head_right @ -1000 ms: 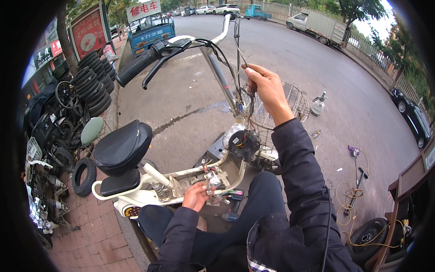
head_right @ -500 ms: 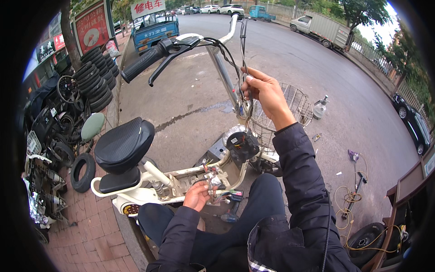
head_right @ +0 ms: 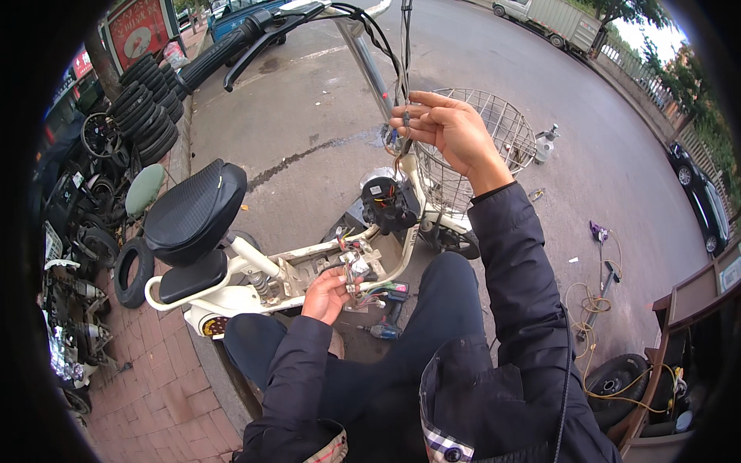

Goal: The person sits on the ground and repairs the wiring of an electric scooter. They strip wire ends, connect wires to a control unit, and secure the connections with electrical tape.

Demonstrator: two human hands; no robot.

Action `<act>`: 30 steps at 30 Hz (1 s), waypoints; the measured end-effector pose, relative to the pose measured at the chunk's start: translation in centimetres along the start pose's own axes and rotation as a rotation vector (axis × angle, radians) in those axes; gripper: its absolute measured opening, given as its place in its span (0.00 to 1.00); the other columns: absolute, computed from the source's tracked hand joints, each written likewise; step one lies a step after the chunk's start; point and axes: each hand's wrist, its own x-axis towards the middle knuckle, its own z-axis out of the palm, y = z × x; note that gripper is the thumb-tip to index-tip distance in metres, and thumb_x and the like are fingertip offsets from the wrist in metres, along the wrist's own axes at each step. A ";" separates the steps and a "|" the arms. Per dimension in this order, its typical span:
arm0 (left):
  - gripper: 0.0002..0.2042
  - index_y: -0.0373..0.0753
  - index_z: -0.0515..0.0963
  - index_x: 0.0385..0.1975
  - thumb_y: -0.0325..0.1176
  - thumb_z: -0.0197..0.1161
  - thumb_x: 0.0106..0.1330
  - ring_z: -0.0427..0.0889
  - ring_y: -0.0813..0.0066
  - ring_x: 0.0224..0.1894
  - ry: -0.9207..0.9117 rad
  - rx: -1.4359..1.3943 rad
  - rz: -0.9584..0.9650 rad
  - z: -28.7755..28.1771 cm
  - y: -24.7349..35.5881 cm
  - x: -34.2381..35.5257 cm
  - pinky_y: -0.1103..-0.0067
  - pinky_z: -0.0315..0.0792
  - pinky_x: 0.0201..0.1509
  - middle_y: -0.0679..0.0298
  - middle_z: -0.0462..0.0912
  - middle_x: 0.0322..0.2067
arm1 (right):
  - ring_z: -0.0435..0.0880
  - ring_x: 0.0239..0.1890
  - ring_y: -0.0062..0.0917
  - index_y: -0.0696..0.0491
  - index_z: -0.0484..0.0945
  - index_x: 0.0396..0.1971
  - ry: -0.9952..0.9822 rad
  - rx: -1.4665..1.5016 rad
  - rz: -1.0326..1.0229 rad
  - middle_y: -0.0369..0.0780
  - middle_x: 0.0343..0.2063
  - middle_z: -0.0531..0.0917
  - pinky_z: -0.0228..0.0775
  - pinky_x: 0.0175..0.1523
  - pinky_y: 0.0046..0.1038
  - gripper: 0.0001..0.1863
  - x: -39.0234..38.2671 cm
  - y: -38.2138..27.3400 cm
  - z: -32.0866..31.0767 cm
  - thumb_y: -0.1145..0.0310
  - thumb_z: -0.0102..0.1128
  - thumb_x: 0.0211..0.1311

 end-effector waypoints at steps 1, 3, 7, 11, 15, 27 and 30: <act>0.07 0.32 0.75 0.46 0.23 0.55 0.71 0.86 0.58 0.52 0.006 0.003 -0.007 0.1 0.0 0.0 0.68 0.79 0.55 0.52 0.85 0.45 | 0.85 0.55 0.43 0.74 0.60 0.67 -0.010 -0.018 -0.012 0.63 0.57 0.77 0.82 0.59 0.34 0.27 -0.1 0.2 -0.1 0.83 0.41 0.70; 0.07 0.32 0.75 0.46 0.23 0.55 0.71 0.86 0.58 0.52 -0.004 0.005 0.003 0.1 0.0 0.0 0.67 0.79 0.56 0.52 0.85 0.45 | 0.85 0.55 0.43 0.74 0.59 0.68 0.003 -0.068 -0.024 0.62 0.57 0.77 0.82 0.59 0.33 0.27 -0.3 0.5 -0.2 0.84 0.43 0.69; 0.08 0.32 0.74 0.46 0.22 0.55 0.70 0.86 0.57 0.53 0.011 0.014 -0.005 0.0 0.0 0.1 0.66 0.80 0.56 0.52 0.84 0.46 | 0.84 0.56 0.42 0.74 0.59 0.68 0.009 -0.057 -0.031 0.62 0.57 0.77 0.81 0.60 0.31 0.28 -0.3 0.8 -0.1 0.85 0.47 0.68; 0.08 0.31 0.74 0.46 0.23 0.56 0.70 0.86 0.56 0.53 0.015 0.018 -0.012 -0.2 -0.1 0.1 0.66 0.80 0.56 0.52 0.84 0.45 | 0.84 0.57 0.42 0.74 0.60 0.67 0.025 -0.081 -0.051 0.61 0.58 0.77 0.81 0.60 0.31 0.29 -0.5 1.2 0.0 0.86 0.50 0.67; 0.08 0.31 0.74 0.46 0.23 0.56 0.71 0.86 0.56 0.53 0.021 0.008 -0.006 -0.1 -0.2 0.2 0.65 0.80 0.56 0.52 0.84 0.45 | 0.85 0.57 0.41 0.72 0.62 0.67 0.018 -0.213 -0.064 0.59 0.58 0.78 0.80 0.60 0.30 0.30 -0.6 1.5 0.1 0.84 0.53 0.65; 0.07 0.31 0.75 0.45 0.23 0.56 0.71 0.85 0.55 0.53 0.020 0.012 -0.008 -0.1 0.0 0.1 0.66 0.80 0.56 0.51 0.84 0.45 | 0.87 0.54 0.39 0.66 0.63 0.69 0.053 -0.374 -0.112 0.62 0.66 0.69 0.81 0.57 0.30 0.36 -2.1 2.8 1.3 0.85 0.60 0.59; 0.07 0.31 0.75 0.46 0.23 0.55 0.71 0.85 0.56 0.53 0.024 0.024 -0.005 -0.1 -0.1 0.1 0.65 0.80 0.56 0.51 0.84 0.46 | 0.88 0.52 0.37 0.64 0.64 0.69 0.118 -0.374 -0.129 0.62 0.64 0.71 0.82 0.55 0.30 0.35 -2.1 3.2 1.5 0.85 0.60 0.60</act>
